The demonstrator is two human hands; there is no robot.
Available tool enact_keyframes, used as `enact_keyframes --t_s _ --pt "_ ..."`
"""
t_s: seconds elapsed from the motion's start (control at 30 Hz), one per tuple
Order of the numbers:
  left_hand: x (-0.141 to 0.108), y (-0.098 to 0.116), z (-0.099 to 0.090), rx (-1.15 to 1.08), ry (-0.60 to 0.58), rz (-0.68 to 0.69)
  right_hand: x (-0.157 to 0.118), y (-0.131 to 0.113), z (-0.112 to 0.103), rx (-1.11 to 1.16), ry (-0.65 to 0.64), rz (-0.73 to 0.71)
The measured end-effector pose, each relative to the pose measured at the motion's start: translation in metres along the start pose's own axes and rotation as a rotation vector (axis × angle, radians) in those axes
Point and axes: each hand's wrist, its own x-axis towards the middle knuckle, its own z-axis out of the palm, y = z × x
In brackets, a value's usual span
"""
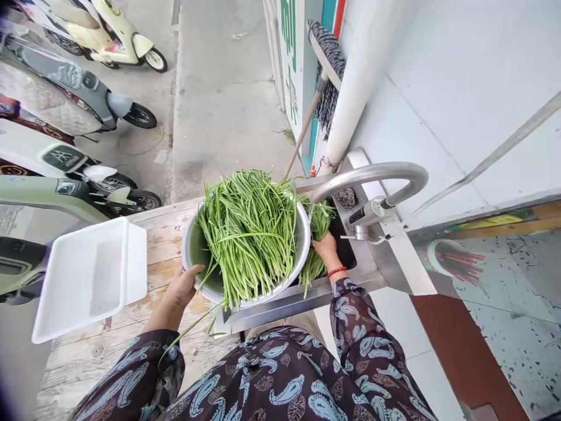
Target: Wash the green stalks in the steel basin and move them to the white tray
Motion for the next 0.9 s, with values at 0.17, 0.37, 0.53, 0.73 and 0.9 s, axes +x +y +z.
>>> enact_keyframes --t_s 0.17,0.37,0.53,0.73,0.9 --pt "-0.002 -0.005 0.000 -0.044 -0.024 -0.001 -0.031 -0.018 -0.055 0.253 0.060 -0.017" --pt "-0.001 -0.008 -0.001 -0.005 -0.061 0.007 -0.059 -0.092 -0.074 0.327 -0.114 -0.150" --pt "0.003 -0.012 -0.001 -0.030 -0.068 0.018 -0.074 -0.134 0.011 0.071 -0.391 -0.288" --pt "0.012 -0.018 -0.005 -0.025 -0.087 0.019 -0.069 -0.110 0.007 -0.070 -0.286 -0.363" --pt "0.013 -0.016 -0.006 -0.049 -0.094 0.034 -0.054 -0.049 -0.028 0.177 0.110 -0.137"
